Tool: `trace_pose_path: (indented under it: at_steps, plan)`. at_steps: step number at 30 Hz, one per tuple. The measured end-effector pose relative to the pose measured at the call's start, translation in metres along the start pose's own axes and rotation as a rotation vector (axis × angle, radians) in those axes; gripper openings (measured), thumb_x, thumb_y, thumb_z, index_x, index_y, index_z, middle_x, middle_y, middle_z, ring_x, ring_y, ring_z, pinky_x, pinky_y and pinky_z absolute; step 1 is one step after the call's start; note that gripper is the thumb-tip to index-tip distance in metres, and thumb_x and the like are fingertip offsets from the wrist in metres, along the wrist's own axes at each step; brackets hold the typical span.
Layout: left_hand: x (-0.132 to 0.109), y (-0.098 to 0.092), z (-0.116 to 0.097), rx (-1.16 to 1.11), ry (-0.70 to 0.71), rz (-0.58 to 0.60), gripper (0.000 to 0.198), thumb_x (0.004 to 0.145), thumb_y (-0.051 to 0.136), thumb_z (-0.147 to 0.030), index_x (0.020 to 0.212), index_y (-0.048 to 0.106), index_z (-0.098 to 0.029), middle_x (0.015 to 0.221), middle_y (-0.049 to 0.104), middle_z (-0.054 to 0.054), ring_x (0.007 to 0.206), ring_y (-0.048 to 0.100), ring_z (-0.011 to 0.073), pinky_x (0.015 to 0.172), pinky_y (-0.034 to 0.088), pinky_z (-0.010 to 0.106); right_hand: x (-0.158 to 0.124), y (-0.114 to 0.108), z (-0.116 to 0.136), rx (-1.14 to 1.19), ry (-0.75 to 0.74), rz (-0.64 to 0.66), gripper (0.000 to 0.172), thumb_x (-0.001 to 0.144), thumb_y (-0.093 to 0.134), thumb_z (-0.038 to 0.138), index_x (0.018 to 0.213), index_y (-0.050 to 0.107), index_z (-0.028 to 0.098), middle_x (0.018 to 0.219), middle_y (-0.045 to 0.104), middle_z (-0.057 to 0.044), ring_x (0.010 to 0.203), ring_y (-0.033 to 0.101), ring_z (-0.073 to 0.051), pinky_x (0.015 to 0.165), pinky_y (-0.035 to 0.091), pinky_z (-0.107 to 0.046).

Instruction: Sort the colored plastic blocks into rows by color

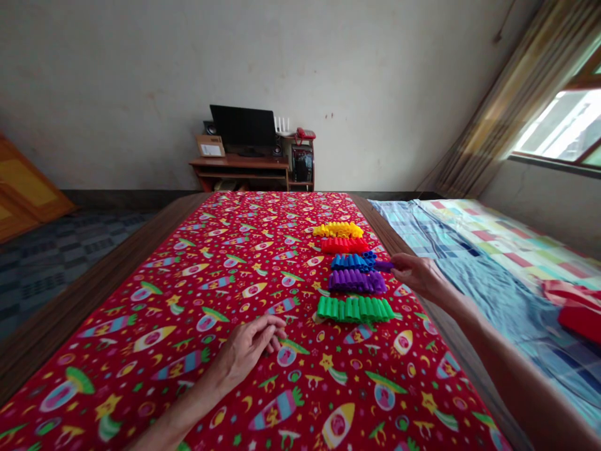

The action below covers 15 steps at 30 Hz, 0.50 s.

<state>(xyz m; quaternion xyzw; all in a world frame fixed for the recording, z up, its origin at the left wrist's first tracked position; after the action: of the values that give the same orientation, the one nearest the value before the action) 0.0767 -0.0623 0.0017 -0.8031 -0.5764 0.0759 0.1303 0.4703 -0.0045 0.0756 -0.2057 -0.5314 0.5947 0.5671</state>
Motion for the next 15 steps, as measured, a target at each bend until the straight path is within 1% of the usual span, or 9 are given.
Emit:
trace_pose_path:
  at_steps: [3, 5, 7, 11, 15]
  plan:
    - [0.0, 0.0, -0.003, 0.003, 0.006, 0.004, 0.036, 0.089, 0.052, -0.049, 0.09, 0.066, -0.017, 0.075, 0.072, 0.006, 0.059, 0.066, 0.0153, 0.054, 0.053, 0.024, 0.003, 0.007, 0.014, -0.01, -0.053, -0.01, 0.017, 0.087, 0.051, 0.028, 0.084, 0.064, 0.018, 0.065, 0.062, 0.0, 0.056, 0.052, -0.011, 0.054, 0.036, -0.023]
    - [0.0, 0.0, -0.003, 0.006, 0.013, 0.011, 0.036, 0.09, 0.051, -0.049, 0.089, 0.066, -0.016, 0.075, 0.072, 0.007, 0.059, 0.066, 0.0151, 0.054, 0.052, 0.024, 0.005, 0.011, 0.021, -0.086, -0.085, -0.01, 0.015, 0.087, 0.051, 0.026, 0.08, 0.061, 0.018, 0.064, 0.059, 0.0, 0.054, 0.049, -0.011, 0.054, 0.036, -0.024]
    - [-0.001, 0.0, -0.004, 0.008, 0.015, 0.011, 0.036, 0.09, 0.051, -0.049, 0.089, 0.066, -0.017, 0.075, 0.072, 0.007, 0.059, 0.066, 0.0151, 0.054, 0.052, 0.023, 0.005, 0.014, 0.027, -0.165, -0.123, -0.024, 0.012, 0.087, 0.049, 0.022, 0.08, 0.059, 0.019, 0.066, 0.059, -0.002, 0.057, 0.05, -0.013, 0.056, 0.037, -0.027]
    - [-0.001, -0.001, -0.003, 0.012, 0.017, 0.008, 0.035, 0.09, 0.051, -0.049, 0.09, 0.066, -0.017, 0.075, 0.072, 0.006, 0.059, 0.066, 0.0152, 0.054, 0.052, 0.023, 0.001, 0.02, 0.04, -0.262, -0.23, -0.039, 0.013, 0.09, 0.045, 0.019, 0.086, 0.057, 0.021, 0.073, 0.06, -0.006, 0.066, 0.054, -0.018, 0.063, 0.045, -0.033]
    - [0.0, -0.001, -0.002, 0.025, 0.027, 0.022, 0.035, 0.09, 0.05, -0.048, 0.089, 0.067, -0.017, 0.074, 0.072, 0.006, 0.058, 0.065, 0.0151, 0.054, 0.053, 0.024, -0.007, 0.03, 0.049, -0.275, -0.346, -0.044, 0.018, 0.093, 0.043, 0.021, 0.101, 0.059, 0.025, 0.083, 0.062, -0.008, 0.078, 0.057, -0.023, 0.077, 0.049, -0.04]
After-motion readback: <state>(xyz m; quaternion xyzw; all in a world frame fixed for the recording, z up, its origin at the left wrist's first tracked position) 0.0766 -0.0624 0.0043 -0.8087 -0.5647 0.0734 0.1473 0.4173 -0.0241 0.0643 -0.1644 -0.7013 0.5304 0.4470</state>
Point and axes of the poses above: each hand's wrist, its own x-axis towards the middle knuckle, its own y-axis out of the palm, z = x × y, the point moved 2 cm from there along x, towards the middle knuckle
